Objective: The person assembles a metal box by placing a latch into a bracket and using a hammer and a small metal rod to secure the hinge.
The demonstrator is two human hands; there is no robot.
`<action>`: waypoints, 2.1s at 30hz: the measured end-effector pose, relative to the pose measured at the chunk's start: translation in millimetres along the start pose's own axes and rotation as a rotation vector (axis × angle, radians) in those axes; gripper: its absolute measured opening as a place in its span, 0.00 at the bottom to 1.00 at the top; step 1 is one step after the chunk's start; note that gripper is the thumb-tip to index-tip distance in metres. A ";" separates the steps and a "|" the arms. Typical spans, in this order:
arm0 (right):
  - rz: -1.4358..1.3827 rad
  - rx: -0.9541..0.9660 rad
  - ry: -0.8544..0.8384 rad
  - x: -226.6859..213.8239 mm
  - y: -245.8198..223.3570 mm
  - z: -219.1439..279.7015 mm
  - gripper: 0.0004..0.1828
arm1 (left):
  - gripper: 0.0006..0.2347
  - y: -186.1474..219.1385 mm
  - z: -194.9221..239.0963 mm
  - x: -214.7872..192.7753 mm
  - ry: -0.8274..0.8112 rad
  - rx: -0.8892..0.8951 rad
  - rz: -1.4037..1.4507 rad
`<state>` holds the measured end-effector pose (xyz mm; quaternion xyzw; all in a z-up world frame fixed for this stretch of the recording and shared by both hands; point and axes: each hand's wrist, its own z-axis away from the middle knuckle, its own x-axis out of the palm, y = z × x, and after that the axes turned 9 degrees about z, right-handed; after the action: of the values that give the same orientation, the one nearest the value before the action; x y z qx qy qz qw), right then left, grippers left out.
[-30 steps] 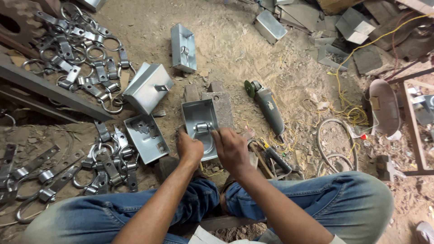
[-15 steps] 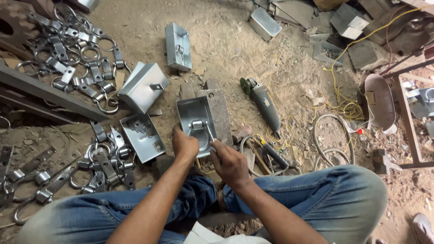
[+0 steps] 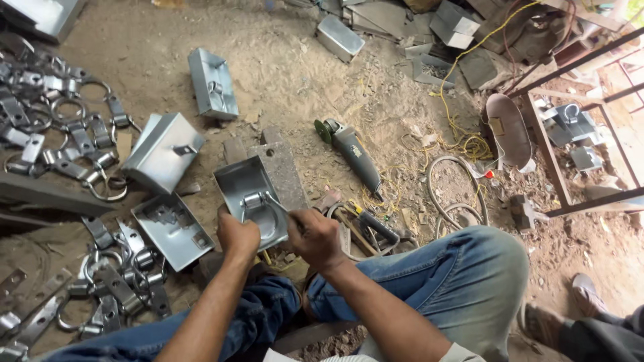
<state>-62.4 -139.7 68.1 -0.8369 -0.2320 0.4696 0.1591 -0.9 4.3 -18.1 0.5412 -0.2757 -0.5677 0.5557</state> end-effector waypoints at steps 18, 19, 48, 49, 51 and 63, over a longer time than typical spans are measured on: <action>-0.309 0.583 0.210 -7.6 45.0 -4.6 0.03 | 0.19 5.1 -0.4 -0.5 0.001 -0.026 0.026; -0.392 0.663 0.217 -1.1 53.9 -1.6 0.03 | 0.19 5.1 0.0 -1.4 -0.001 -0.029 0.026; 0.171 -0.666 0.076 -107.5 -25.7 -44.2 0.17 | 0.07 97.8 22.7 -81.2 -0.367 -0.257 0.468; 0.171 -0.724 0.039 -115.3 -31.9 -45.4 0.18 | 0.06 99.0 22.7 -82.2 -0.376 -0.208 0.349; 0.192 -0.789 -0.023 -128.7 -41.7 -49.1 0.19 | 0.07 97.8 24.4 -78.3 -0.383 -0.212 0.502; 0.135 -0.688 -0.103 -127.8 -36.3 -51.9 0.18 | 0.11 106.2 33.9 -83.0 -0.458 -0.201 0.598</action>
<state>-84.1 -180.4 203.1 -0.8301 -0.3287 0.4149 -0.1754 -13.6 47.1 113.5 0.2391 -0.4812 -0.5111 0.6709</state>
